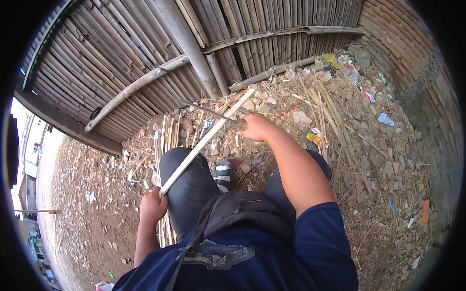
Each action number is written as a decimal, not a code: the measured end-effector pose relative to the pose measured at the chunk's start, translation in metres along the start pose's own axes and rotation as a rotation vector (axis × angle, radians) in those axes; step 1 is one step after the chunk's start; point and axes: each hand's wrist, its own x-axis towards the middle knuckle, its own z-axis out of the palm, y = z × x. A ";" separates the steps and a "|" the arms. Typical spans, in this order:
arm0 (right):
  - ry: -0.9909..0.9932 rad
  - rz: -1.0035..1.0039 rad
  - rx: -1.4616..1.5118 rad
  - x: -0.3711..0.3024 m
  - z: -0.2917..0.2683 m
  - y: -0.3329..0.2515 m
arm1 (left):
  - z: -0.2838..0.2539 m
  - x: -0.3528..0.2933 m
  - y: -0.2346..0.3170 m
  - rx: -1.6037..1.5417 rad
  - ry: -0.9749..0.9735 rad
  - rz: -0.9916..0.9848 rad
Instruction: The person shaves thin layers off a long bamboo strip using a machete-like blade, repeatedly drawing the blade along the surface of the wood while holding the strip by hand.
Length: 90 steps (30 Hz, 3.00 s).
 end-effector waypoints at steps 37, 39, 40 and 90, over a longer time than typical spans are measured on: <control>0.084 0.185 -0.128 -0.015 -0.008 -0.023 | 0.000 0.002 0.003 0.083 0.040 0.015; -0.060 0.121 -0.060 -0.022 -0.006 -0.042 | 0.001 0.003 0.002 0.058 0.037 0.020; -0.063 0.129 -0.058 -0.026 -0.005 -0.049 | 0.003 0.003 0.001 0.057 0.029 0.024; -0.168 -0.108 -0.166 -0.022 -0.013 -0.056 | 0.009 0.010 -0.008 -0.106 0.021 0.082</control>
